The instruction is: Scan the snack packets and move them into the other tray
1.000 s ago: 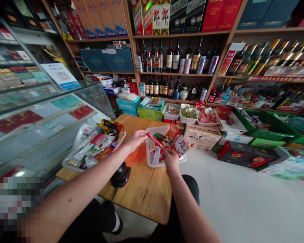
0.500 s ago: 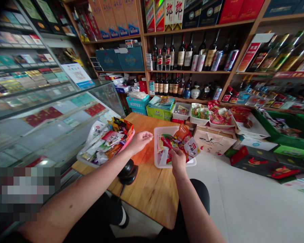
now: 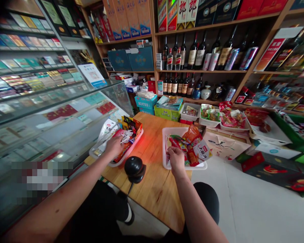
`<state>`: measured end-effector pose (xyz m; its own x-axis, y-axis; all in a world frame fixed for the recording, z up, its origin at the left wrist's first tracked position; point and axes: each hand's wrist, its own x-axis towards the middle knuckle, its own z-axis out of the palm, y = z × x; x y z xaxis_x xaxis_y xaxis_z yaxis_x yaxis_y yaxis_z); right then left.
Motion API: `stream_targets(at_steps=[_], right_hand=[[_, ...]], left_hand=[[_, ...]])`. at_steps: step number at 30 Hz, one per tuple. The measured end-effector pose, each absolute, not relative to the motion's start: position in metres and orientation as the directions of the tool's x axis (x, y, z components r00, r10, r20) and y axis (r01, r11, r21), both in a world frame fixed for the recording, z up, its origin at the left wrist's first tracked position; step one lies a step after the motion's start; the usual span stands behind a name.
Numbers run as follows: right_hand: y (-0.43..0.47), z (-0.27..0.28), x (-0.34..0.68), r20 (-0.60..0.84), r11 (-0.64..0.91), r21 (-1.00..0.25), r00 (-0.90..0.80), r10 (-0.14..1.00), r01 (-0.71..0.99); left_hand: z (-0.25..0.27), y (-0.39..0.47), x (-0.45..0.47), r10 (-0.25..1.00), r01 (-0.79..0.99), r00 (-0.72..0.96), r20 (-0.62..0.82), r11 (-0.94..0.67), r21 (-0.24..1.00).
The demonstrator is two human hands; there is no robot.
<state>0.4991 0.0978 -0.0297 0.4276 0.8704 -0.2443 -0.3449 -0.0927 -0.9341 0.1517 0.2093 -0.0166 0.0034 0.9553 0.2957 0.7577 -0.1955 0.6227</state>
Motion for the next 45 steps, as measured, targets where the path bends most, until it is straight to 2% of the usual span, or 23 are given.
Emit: stream_targets(at_steps=[3, 5, 11, 13, 17, 20, 27, 33, 36, 41, 45], right_hand=[[0.098, -0.026, 0.491, -0.234, -0.097, -0.938, 0.403, 0.885, -0.332], [0.098, -0.022, 0.486, -0.237, -0.110, -0.942, 0.396, 0.887, -0.317], [0.098, -0.016, 0.471, -0.210, -0.115, -0.957, 0.360, 0.909, -0.267], [0.099, -0.014, 0.466, -0.191, -0.117, -0.967, 0.348, 0.918, -0.224], [0.104, -0.008, 0.452, -0.130, -0.099, -0.988, 0.298, 0.946, -0.116], [0.111, -0.001, 0.438, -0.065, -0.067, -0.998, 0.247, 0.967, -0.001], [0.124, 0.026, 0.401, 0.089, 0.068, -0.966, 0.071, 0.994, 0.251], [0.123, 0.041, 0.383, 0.158, 0.189, -0.941, -0.128, 0.979, 0.282], [0.125, 0.034, 0.382, 0.158, 0.191, -0.933, -0.129, 0.979, 0.307], [0.129, 0.020, 0.382, 0.153, 0.176, -0.929, -0.098, 0.983, 0.327], [0.129, 0.018, 0.382, 0.146, 0.167, -0.920, -0.083, 0.986, 0.356]], left_hand=[[-0.022, 0.208, 0.143, 0.940, 0.866, 0.041, 0.339, -0.203, 0.457], [-0.024, 0.207, 0.140, 0.935, 0.871, 0.049, 0.350, -0.212, 0.444], [-0.020, 0.202, 0.131, 0.928, 0.842, -0.041, 0.370, -0.167, 0.513], [-0.017, 0.197, 0.128, 0.930, 0.797, -0.081, 0.359, -0.156, 0.584], [-0.009, 0.184, 0.127, 0.979, 0.510, -0.084, 0.188, -0.119, 0.852], [0.003, 0.169, 0.133, 0.996, 0.343, -0.037, 0.085, -0.067, 0.937], [0.042, 0.133, 0.154, 0.989, 0.278, 0.141, 0.053, -0.091, 0.956], [0.055, 0.121, 0.159, 0.968, 0.263, 0.250, 0.021, -0.089, 0.961], [0.053, 0.120, 0.159, 0.970, 0.179, 0.241, 0.010, -0.055, 0.982], [0.043, 0.122, 0.158, 0.983, -0.087, 0.181, -0.032, 0.048, 0.995], [0.037, 0.124, 0.157, 0.981, -0.115, 0.179, -0.070, 0.091, 0.989]])
